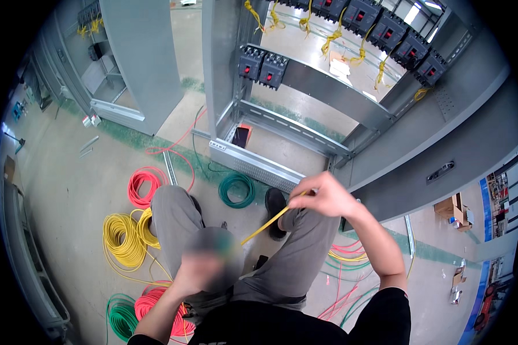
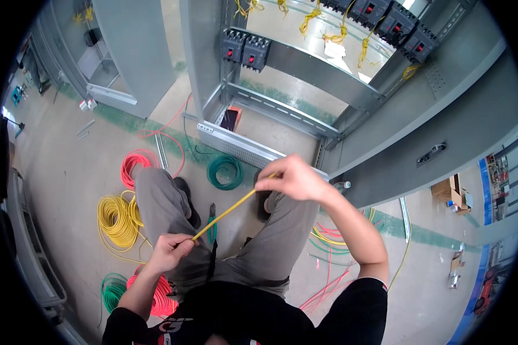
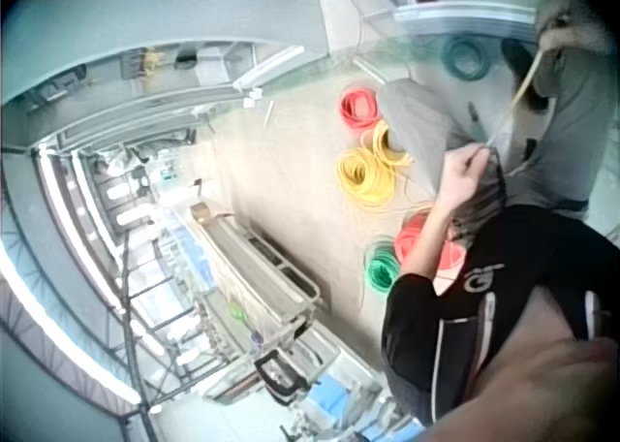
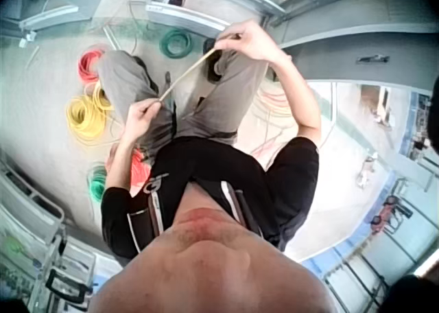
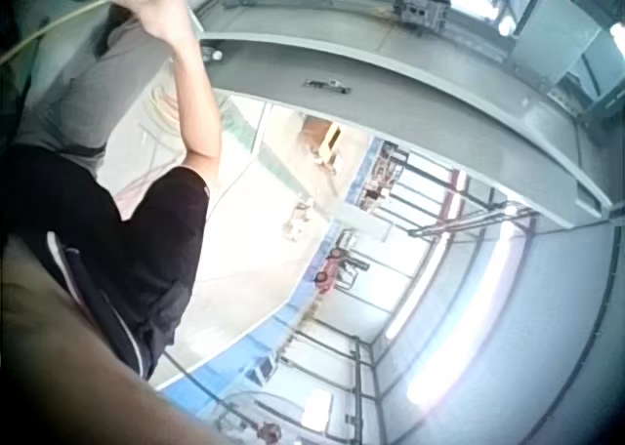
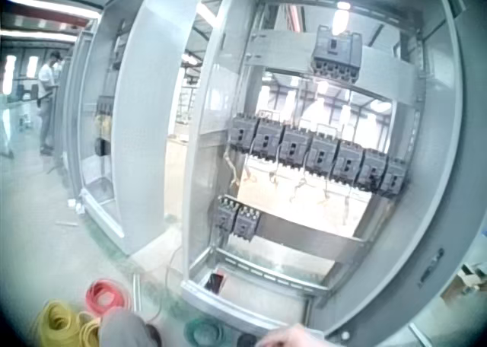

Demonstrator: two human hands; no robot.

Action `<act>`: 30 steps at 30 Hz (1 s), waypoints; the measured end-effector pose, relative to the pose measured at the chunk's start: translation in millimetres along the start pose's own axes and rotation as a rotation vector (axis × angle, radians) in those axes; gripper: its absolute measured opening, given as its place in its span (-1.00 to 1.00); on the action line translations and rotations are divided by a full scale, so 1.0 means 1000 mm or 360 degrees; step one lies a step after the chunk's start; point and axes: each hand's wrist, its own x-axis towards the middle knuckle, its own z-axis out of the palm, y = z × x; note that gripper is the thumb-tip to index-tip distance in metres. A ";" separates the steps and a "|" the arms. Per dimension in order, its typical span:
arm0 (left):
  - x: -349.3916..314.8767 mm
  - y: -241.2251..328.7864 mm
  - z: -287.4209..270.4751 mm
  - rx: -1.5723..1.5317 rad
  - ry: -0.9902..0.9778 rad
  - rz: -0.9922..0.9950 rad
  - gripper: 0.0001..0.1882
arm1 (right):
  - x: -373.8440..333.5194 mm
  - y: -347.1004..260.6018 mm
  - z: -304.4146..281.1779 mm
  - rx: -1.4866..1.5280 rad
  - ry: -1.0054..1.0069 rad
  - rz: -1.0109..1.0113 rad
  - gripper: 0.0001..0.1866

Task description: The person routes yellow electrical wires through a metal electrical panel, connecting them to multiple circuit breakers. They measure, cut, and secure the wires using pliers and their hands, working from a seated position on the floor.

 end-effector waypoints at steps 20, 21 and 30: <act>-0.001 0.006 0.012 -0.0017 0.0344 -0.0235 -0.79 | 0.023 -0.003 -0.006 0.1142 0.0566 -0.0030 -0.73; -0.004 -0.003 0.015 -0.0107 0.0411 -0.0230 -0.77 | 0.022 -0.009 -0.006 0.1009 0.0498 -0.0022 -0.73; -0.006 0.006 0.022 -0.0161 0.0374 -0.0458 -0.79 | 0.026 0.007 0.025 0.1092 0.0651 0.0163 -0.76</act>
